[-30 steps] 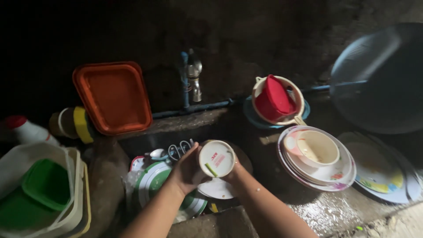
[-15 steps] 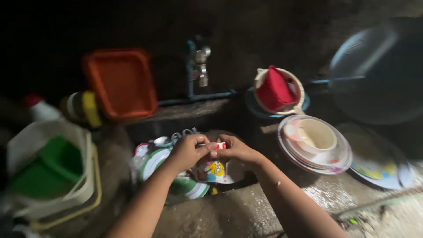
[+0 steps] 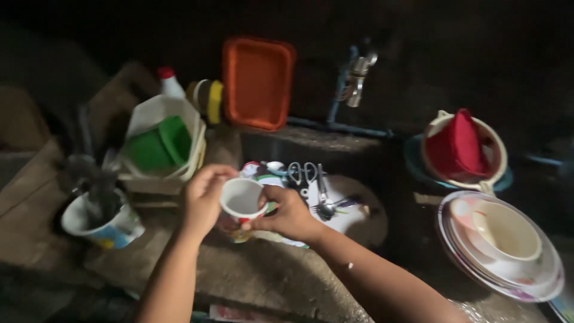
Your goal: Wash dishes, plates, and utensils in an outdoor kitchen sink.
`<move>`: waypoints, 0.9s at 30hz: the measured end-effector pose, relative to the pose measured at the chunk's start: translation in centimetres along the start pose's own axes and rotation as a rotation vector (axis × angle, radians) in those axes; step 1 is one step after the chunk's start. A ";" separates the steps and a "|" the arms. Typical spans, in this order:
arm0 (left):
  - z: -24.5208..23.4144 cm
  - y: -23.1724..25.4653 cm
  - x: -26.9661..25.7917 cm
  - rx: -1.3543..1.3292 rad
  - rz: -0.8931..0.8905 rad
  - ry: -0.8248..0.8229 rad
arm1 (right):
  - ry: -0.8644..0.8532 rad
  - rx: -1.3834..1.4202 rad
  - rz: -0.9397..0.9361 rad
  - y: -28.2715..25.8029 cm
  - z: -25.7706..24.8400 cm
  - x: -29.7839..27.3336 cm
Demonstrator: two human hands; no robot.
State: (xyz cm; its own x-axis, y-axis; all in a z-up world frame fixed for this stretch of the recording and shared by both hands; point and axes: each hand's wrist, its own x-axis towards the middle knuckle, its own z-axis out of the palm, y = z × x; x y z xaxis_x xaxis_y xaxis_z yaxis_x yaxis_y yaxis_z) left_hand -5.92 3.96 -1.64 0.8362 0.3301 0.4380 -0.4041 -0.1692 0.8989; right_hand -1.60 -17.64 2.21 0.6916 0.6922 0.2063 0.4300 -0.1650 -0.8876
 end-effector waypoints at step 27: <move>-6.9 3.2 -3.5 -0.002 -0.174 -0.258 | 0.224 0.197 -0.226 -0.7 15.4 0.4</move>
State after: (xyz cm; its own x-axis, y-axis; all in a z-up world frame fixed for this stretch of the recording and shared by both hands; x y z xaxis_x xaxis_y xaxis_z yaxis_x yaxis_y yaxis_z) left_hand -12.67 8.73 -0.26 0.9592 0.1072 0.2616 -0.2475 -0.1291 0.9603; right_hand -10.60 -6.42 -3.45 0.7115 0.5209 0.4716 0.4814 0.1276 -0.8672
